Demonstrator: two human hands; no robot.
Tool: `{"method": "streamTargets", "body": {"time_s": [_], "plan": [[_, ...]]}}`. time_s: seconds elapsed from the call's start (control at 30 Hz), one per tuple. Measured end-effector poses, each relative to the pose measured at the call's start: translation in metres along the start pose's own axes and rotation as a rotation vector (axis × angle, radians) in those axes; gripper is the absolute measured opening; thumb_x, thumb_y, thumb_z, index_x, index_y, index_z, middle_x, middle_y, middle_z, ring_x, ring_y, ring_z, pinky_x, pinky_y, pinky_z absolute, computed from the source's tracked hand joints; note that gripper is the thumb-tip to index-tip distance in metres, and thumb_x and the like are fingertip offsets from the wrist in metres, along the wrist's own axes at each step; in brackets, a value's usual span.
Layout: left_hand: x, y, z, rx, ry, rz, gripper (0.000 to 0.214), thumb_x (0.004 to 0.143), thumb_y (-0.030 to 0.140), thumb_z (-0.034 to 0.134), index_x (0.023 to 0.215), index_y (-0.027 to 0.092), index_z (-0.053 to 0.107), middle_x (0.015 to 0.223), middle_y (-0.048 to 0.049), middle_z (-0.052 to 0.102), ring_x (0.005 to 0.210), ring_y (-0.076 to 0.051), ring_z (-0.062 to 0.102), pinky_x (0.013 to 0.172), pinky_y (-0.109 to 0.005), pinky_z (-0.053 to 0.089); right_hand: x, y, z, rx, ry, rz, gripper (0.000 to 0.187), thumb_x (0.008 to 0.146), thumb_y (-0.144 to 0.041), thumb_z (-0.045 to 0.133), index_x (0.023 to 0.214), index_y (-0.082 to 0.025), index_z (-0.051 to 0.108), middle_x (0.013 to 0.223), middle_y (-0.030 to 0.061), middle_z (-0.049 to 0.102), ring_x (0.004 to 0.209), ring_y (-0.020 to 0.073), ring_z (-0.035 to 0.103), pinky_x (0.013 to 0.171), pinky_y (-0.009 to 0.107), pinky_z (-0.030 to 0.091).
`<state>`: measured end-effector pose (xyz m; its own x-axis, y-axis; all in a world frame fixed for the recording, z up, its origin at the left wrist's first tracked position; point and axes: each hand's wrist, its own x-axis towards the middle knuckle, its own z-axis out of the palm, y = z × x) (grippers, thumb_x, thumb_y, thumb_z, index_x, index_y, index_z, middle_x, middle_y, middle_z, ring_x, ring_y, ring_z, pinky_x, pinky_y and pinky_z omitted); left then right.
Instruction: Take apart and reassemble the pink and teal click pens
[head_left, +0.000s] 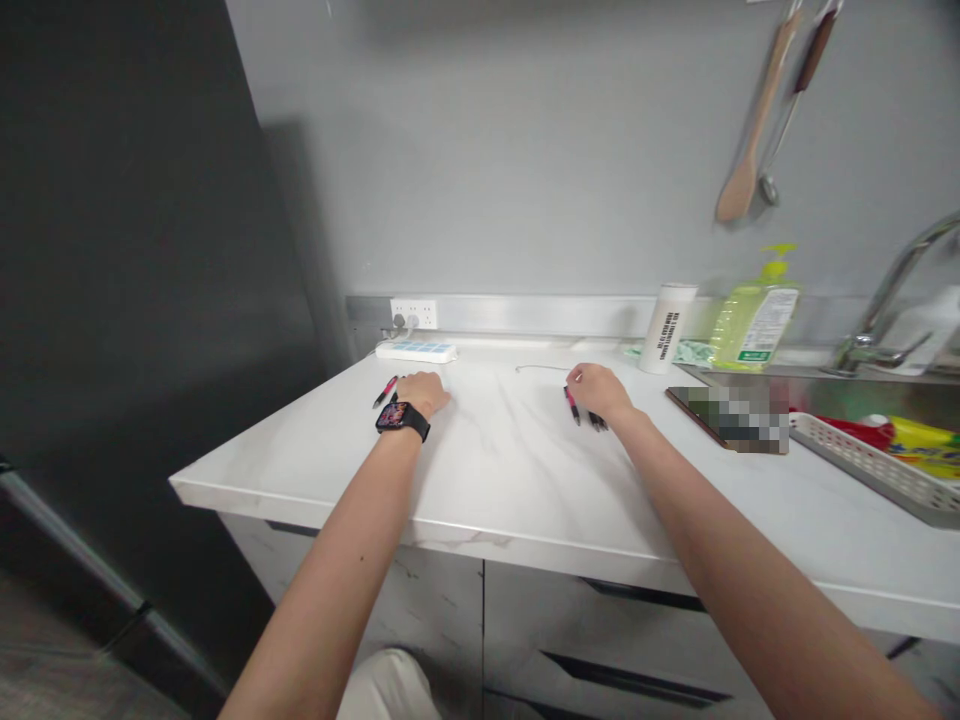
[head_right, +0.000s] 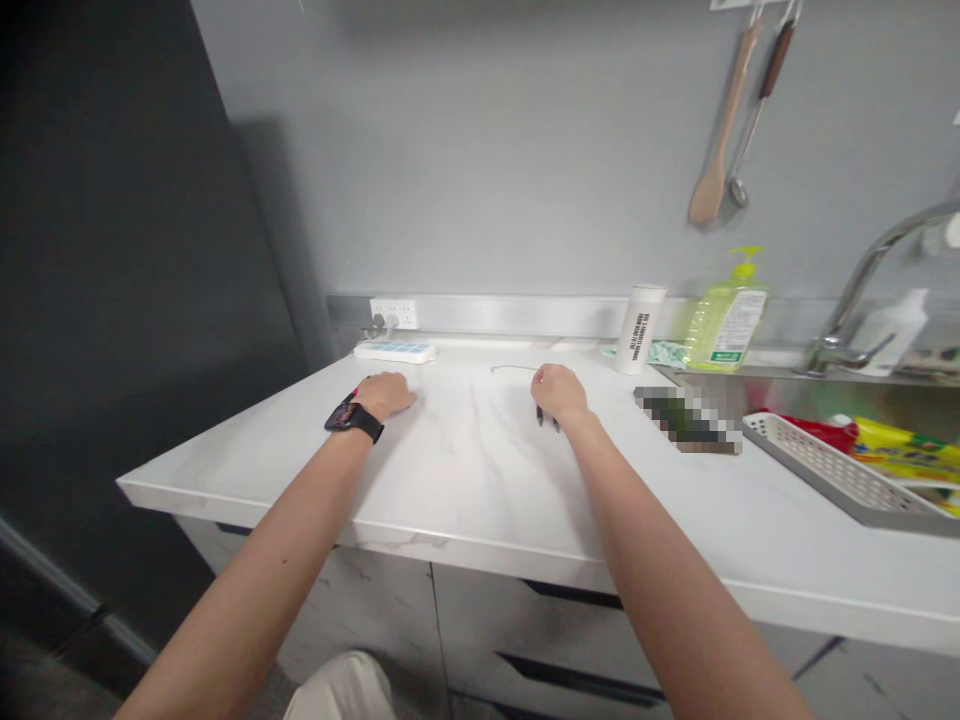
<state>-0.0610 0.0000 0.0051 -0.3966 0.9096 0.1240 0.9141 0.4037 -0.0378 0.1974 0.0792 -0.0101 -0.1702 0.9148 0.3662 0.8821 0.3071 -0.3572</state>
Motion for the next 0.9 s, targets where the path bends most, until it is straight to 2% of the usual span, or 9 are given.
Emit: {"method": "streamTargets", "body": {"time_s": [0.3,0.53,0.73,0.9], "plan": [[0.0033,0.0018,0.0012,0.034,0.003,0.036,0.042,0.075,0.024,0.048,0.111,0.007,0.062,0.112,-0.0219,0.062,0.106,-0.031,0.058,0.085,-0.038,0.045,-0.0011,-0.0009,-0.0006,0.014,-0.009,-0.01,0.025,0.074,-0.012,0.045,0.087,-0.014,0.066,0.095,0.0145,0.068,0.095,0.0261,0.062,0.078,0.032,0.044],[0.003,-0.0006,-0.0002,-0.005,0.003,-0.074,0.044,0.074,0.03,0.05,0.109,0.008,0.063,0.111,-0.0221,0.063,0.105,-0.033,0.058,0.083,-0.04,0.046,0.0005,0.0003,0.0006,0.02,-0.008,-0.012,0.023,0.075,-0.014,0.046,0.088,-0.014,0.066,0.096,0.0159,0.067,0.094,0.0269,0.062,0.077,0.032,0.045],[0.0038,-0.0016,-0.0002,-0.011,-0.018,-0.049,0.044,0.071,0.028,0.052,0.109,0.009,0.063,0.11,-0.0223,0.063,0.103,-0.034,0.059,0.08,-0.039,0.047,-0.0005,-0.0001,0.0002,0.044,0.011,-0.021,0.024,0.077,-0.014,0.045,0.088,-0.014,0.066,0.096,0.0166,0.067,0.094,0.0262,0.062,0.078,0.033,0.045],[0.0059,-0.0022,0.0003,-0.018,-0.022,-0.095,0.044,0.072,0.029,0.05,0.11,0.01,0.062,0.113,-0.0221,0.062,0.106,-0.034,0.057,0.081,-0.039,0.046,-0.0006,0.0003,0.0,0.053,-0.007,-0.008,0.023,0.075,-0.014,0.047,0.088,-0.015,0.066,0.096,0.0154,0.067,0.094,0.0261,0.061,0.078,0.033,0.045]]}}
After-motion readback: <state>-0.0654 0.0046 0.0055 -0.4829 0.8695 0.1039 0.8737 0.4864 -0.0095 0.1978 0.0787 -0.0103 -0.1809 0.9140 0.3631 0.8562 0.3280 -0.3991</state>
